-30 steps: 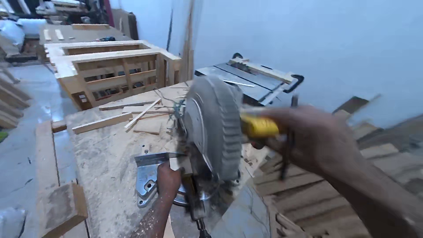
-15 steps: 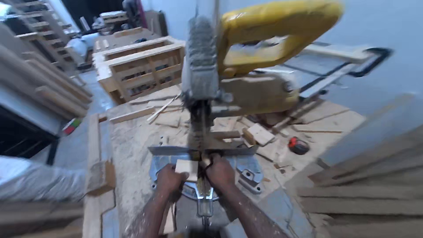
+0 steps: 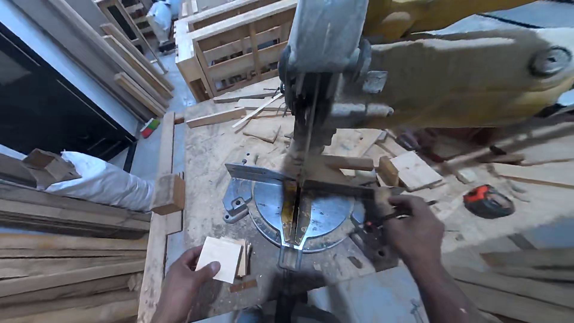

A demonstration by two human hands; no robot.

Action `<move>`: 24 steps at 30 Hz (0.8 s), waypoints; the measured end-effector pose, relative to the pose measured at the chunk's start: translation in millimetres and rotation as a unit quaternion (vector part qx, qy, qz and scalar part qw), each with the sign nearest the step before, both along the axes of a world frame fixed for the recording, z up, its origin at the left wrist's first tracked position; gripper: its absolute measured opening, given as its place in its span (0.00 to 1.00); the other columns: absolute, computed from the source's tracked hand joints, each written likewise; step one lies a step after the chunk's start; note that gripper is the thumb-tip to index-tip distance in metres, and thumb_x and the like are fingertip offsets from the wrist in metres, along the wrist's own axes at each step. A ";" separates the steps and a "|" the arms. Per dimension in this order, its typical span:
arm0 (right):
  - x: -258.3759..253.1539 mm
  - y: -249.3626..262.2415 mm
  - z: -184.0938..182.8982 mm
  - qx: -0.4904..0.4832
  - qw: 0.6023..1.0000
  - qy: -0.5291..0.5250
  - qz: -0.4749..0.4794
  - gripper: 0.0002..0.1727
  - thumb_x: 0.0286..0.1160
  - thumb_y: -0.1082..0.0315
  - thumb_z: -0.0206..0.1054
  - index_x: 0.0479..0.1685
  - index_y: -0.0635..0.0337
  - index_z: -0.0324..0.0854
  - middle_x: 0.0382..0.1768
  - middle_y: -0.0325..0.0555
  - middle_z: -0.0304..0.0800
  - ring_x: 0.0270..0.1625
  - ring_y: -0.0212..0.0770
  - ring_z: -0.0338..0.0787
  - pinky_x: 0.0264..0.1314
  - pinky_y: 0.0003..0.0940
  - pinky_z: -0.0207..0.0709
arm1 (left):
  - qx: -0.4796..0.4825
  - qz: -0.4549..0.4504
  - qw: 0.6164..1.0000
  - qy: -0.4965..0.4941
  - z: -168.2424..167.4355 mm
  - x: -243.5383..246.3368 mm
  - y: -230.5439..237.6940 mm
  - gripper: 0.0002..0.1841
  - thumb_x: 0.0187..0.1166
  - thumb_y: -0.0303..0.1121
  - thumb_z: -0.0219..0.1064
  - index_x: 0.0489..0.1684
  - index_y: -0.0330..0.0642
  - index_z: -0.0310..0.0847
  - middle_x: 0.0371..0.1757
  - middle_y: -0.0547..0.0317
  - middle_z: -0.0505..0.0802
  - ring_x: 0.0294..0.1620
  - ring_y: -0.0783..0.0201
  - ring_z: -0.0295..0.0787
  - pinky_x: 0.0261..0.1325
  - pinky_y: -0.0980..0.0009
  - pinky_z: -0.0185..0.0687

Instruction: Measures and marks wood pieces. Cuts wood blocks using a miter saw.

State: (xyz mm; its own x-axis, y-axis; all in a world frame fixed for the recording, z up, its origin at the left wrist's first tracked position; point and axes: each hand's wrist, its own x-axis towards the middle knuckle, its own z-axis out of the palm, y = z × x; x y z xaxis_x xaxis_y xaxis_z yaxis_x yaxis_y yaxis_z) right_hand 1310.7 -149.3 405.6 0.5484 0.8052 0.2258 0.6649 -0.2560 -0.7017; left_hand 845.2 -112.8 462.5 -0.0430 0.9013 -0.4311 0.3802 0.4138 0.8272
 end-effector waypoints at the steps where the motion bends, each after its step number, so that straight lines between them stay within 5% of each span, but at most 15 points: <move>1: 15.1 0.8 -0.5 0.011 1.000 -0.013 -0.013 0.19 0.74 0.62 0.74 0.58 0.64 0.83 0.50 0.60 0.90 0.49 0.60 0.91 0.51 0.67 0.83 | 0.006 0.005 1.000 0.014 -5.4 2.1 -1.6 0.30 0.62 0.39 0.83 0.65 0.39 0.82 0.52 0.52 0.95 0.49 0.57 0.94 0.48 0.58 0.93; 6: 53.8 13.0 5.8 0.048 0.997 -0.058 0.002 0.12 0.72 0.70 0.68 0.50 0.67 0.83 0.38 0.61 0.88 0.37 0.59 0.87 0.39 0.65 0.78 | -0.002 0.046 0.997 -0.069 -14.3 0.3 -2.1 0.27 0.67 0.34 0.79 0.65 0.35 0.81 0.52 0.48 0.93 0.48 0.55 0.93 0.48 0.58 0.92; 9: 51.6 14.1 -11.2 0.011 0.998 -0.055 0.013 0.12 0.78 0.68 0.65 0.53 0.65 0.83 0.41 0.61 0.88 0.41 0.62 0.89 0.43 0.69 0.80 | -0.016 0.099 0.969 -0.226 -20.2 -8.9 -4.3 0.17 0.82 0.29 0.64 0.65 0.31 0.76 0.48 0.44 0.93 0.39 0.59 0.92 0.40 0.65 0.91; 13: 68.2 0.3 -18.1 0.039 0.994 0.009 -0.098 0.19 0.86 0.62 0.59 0.61 0.72 0.79 0.50 0.71 0.86 0.50 0.67 0.88 0.55 0.70 0.78 | -0.015 0.253 0.893 -0.371 -30.8 -26.8 7.1 0.16 0.93 0.38 0.48 0.61 0.34 0.73 0.42 0.45 0.92 0.33 0.60 0.91 0.36 0.66 0.91; 16: 93.0 -0.9 -25.4 0.003 0.983 0.030 -0.182 0.21 0.86 0.61 0.58 0.62 0.73 0.77 0.55 0.75 0.84 0.57 0.72 0.85 0.59 0.75 0.74 | -0.034 0.343 0.875 -0.339 -48.7 -39.5 25.0 0.15 0.91 0.39 0.54 0.59 0.34 0.73 0.40 0.46 0.89 0.29 0.61 0.88 0.33 0.67 0.89; 21: 118.3 4.2 -59.3 -0.106 0.976 -0.009 -0.188 0.22 0.87 0.57 0.55 0.61 0.69 0.77 0.52 0.79 0.85 0.55 0.80 0.85 0.53 0.82 0.73 | -0.041 0.274 0.944 -0.177 -89.4 -46.7 58.3 0.14 0.87 0.33 0.63 0.61 0.32 0.75 0.34 0.47 0.88 0.22 0.62 0.82 0.25 0.67 0.83; 24: 115.8 2.5 -63.0 -0.127 0.975 -0.022 -0.182 0.24 0.90 0.54 0.52 0.61 0.70 0.77 0.51 0.80 0.85 0.56 0.81 0.85 0.54 0.82 0.73 | -0.033 0.154 0.986 0.056 -105.4 -49.0 72.6 0.18 0.77 0.39 0.76 0.58 0.37 0.87 0.44 0.48 0.96 0.40 0.57 0.94 0.46 0.57 0.91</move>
